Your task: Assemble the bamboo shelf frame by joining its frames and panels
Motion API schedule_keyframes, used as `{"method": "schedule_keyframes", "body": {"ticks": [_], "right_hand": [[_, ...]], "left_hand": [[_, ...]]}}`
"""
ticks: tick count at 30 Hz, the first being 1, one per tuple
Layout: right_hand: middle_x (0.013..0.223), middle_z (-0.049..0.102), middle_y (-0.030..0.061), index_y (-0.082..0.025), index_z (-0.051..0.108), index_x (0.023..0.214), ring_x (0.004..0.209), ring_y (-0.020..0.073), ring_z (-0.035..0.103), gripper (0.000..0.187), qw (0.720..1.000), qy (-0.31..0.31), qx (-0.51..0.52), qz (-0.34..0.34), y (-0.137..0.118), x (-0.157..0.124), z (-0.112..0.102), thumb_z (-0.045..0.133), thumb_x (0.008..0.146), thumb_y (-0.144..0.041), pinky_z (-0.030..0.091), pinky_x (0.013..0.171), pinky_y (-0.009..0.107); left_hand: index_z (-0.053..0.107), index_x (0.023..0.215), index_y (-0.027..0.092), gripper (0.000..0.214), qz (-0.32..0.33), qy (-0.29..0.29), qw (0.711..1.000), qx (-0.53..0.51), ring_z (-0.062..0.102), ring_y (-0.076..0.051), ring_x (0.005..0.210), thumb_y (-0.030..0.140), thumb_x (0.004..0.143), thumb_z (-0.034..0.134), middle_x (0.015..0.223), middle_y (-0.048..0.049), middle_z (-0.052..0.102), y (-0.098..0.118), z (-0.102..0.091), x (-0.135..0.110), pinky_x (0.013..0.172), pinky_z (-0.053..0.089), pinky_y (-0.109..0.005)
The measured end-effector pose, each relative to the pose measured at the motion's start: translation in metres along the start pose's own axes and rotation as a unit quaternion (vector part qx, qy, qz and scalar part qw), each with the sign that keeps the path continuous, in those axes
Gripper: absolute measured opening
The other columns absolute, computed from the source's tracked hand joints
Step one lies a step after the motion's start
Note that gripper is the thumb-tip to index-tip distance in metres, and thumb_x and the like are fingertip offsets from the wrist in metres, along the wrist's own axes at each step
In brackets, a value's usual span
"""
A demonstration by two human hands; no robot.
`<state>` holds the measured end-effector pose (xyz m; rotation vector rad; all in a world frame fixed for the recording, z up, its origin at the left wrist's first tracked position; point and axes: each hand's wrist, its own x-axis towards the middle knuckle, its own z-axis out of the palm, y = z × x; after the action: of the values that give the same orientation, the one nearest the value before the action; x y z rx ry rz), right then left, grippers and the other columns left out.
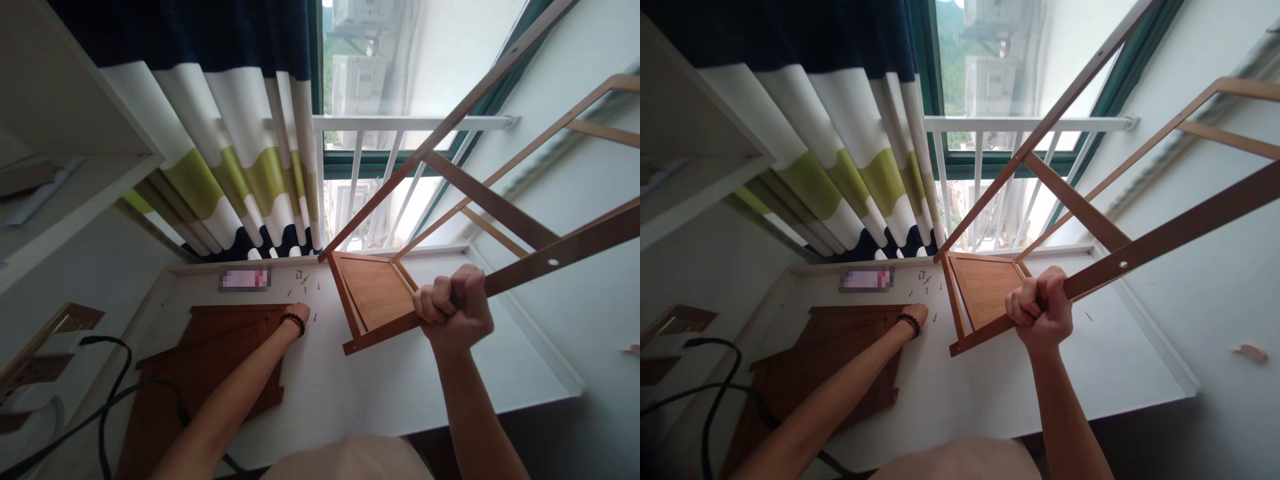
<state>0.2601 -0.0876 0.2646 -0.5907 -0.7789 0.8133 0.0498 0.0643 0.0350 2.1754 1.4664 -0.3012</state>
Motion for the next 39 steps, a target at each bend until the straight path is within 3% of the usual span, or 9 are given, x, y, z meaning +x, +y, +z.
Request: {"method": "schedule_keyframes", "body": {"ticks": [6, 10, 11, 13, 15, 21, 24, 27, 39], "right_hand": [[0.043, 0.017, -0.0089, -0.022, 0.036, 0.061, 0.028, 0.0056, 0.013, 0.03, 1.0, -0.009, 0.005, -0.003, 0.0, 0.0, -0.002, 0.036, 0.088, -0.036, 0.019, 0.03, 0.017], [0.043, 0.018, -0.0087, -0.022, 0.036, 0.061, 0.029, 0.0058, 0.013, 0.03, 1.0, -0.009, 0.013, 0.002, 0.001, -0.001, -0.004, 0.035, 0.088, -0.035, 0.019, 0.03, 0.017], [0.043, 0.017, -0.0086, -0.022, 0.036, 0.061, 0.029, 0.0059, 0.013, 0.03, 1.0, -0.008, 0.016, 0.004, 0.001, -0.001, -0.005, 0.034, 0.088, -0.035, 0.019, 0.03, 0.017], [0.043, 0.017, -0.0084, -0.022, 0.035, 0.061, 0.029, 0.0061, 0.013, 0.03, 1.0, -0.008, 0.021, 0.005, 0.001, 0.0, -0.005, 0.033, 0.089, -0.035, 0.019, 0.03, 0.018], [0.043, 0.017, -0.0082, -0.022, 0.035, 0.062, 0.029, 0.0064, 0.013, 0.03, 1.0, -0.009, 0.025, 0.004, 0.001, 0.0, -0.005, 0.032, 0.089, -0.034, 0.018, 0.03, 0.018], [0.044, 0.017, -0.008, -0.022, 0.035, 0.062, 0.029, 0.0067, 0.013, 0.03, 1.0, -0.006, 0.029, 0.002, 0.0, -0.001, -0.005, 0.03, 0.089, -0.032, 0.018, 0.03, 0.018], [0.044, 0.018, -0.008, -0.022, 0.035, 0.062, 0.029, 0.0068, 0.013, 0.03, 1.0, -0.007, 0.03, 0.002, 0.001, -0.001, -0.005, 0.028, 0.09, -0.031, 0.018, 0.03, 0.018], [0.044, 0.018, -0.0083, -0.022, 0.035, 0.062, 0.028, 0.0065, 0.013, 0.03, 0.999, -0.014, 0.03, 0.0, 0.002, 0.0, -0.006, 0.029, 0.09, -0.032, 0.018, 0.031, 0.018], [0.044, 0.018, -0.0087, -0.022, 0.033, 0.062, 0.028, 0.0062, 0.013, 0.03, 1.0, -0.014, 0.022, 0.001, 0.003, 0.0, -0.008, 0.031, 0.089, -0.034, 0.019, 0.03, 0.017]], "left_hand": [[0.063, 0.082, 0.009, 0.018, -0.057, 0.07, 0.992, -0.088, 0.063, -0.03, 0.087, 0.011, 0.064, 0.061, 0.085, -0.0211, 0.065, -0.022, -0.037, -0.002, 0.076, 0.046, -0.039], [0.06, 0.094, 0.011, 0.022, -0.061, 0.125, 0.972, -0.19, 0.065, -0.018, 0.067, 0.018, 0.075, 0.052, 0.085, -0.0134, 0.066, -0.038, -0.081, 0.003, 0.064, 0.05, -0.028], [0.06, 0.094, 0.012, 0.021, -0.05, 0.147, 0.96, -0.234, 0.064, -0.016, 0.066, 0.02, 0.076, 0.051, 0.086, -0.0117, 0.066, -0.039, -0.092, 0.004, 0.063, 0.05, -0.026], [0.063, 0.086, 0.013, 0.018, 0.0, 0.216, 0.9, -0.379, 0.063, -0.015, 0.064, 0.024, 0.072, 0.058, 0.08, -0.0085, 0.067, -0.036, -0.112, 0.002, 0.063, 0.05, -0.026], [0.065, 0.082, 0.014, 0.018, 0.055, 0.269, 0.854, -0.443, 0.061, -0.014, 0.063, 0.027, 0.069, 0.062, 0.074, -0.0052, 0.066, -0.027, -0.126, -0.002, 0.065, 0.051, -0.026], [0.064, 0.093, 0.014, 0.028, 0.146, 0.315, 0.793, -0.501, 0.063, -0.017, 0.07, 0.034, 0.073, 0.059, 0.081, -0.0056, 0.065, 0.015, -0.14, -0.021, 0.059, 0.053, -0.025], [0.065, 0.095, 0.014, 0.029, 0.163, 0.33, 0.792, -0.488, 0.064, -0.017, 0.069, 0.034, 0.074, 0.059, 0.08, -0.0058, 0.066, 0.03, -0.141, -0.027, 0.063, 0.054, -0.027], [0.066, 0.094, 0.015, 0.028, 0.174, 0.351, 0.812, -0.432, 0.065, -0.016, 0.068, 0.034, 0.075, 0.057, 0.081, -0.0055, 0.068, 0.037, -0.144, -0.03, 0.068, 0.054, -0.029], [0.067, 0.091, 0.018, 0.024, 0.183, 0.394, 0.854, -0.287, 0.065, -0.013, 0.066, 0.031, 0.08, 0.05, 0.084, -0.0035, 0.068, 0.039, -0.149, -0.029, 0.065, 0.053, -0.025]]}}
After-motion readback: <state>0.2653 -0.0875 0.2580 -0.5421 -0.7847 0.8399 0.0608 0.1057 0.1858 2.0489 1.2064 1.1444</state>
